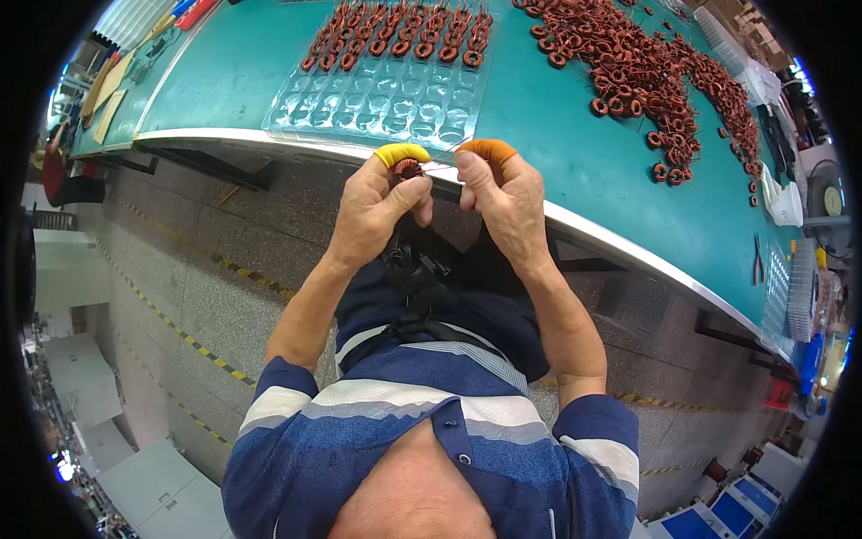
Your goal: Picking up small copper-wired toroid coils from a pile and placing them into designated slots on a plastic tray.
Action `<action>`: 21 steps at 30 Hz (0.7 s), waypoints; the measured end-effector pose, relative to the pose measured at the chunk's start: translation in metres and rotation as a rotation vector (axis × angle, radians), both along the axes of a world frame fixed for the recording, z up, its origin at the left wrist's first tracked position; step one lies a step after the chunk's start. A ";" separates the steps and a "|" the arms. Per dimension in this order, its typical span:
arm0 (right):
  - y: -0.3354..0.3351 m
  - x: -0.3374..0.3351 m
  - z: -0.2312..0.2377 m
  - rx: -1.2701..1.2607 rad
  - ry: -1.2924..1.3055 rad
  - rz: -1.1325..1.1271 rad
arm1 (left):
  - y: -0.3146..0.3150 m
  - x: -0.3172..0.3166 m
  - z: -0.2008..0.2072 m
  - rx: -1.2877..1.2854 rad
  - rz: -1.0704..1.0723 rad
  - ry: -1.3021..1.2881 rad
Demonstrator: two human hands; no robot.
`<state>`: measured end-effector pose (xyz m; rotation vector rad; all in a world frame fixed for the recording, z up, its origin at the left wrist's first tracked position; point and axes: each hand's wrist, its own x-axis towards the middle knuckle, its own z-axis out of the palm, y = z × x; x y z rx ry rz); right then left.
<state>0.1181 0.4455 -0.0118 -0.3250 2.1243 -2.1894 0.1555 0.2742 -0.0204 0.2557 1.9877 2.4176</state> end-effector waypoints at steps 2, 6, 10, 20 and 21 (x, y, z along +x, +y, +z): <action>-0.001 -0.001 0.004 -0.003 0.053 0.002 | -0.008 0.000 -0.001 0.095 -0.100 -0.078; 0.010 -0.006 -0.003 -0.080 -0.076 0.133 | -0.010 -0.005 -0.009 0.064 -0.215 -0.185; 0.010 -0.008 -0.009 -0.077 -0.194 0.188 | -0.008 -0.001 -0.004 -0.072 -0.176 -0.084; 0.010 0.001 -0.007 -0.096 -0.076 0.178 | 0.000 0.002 -0.005 -0.055 -0.022 -0.111; 0.012 0.000 -0.007 -0.142 -0.106 0.205 | 0.002 0.004 -0.004 0.016 -0.032 -0.129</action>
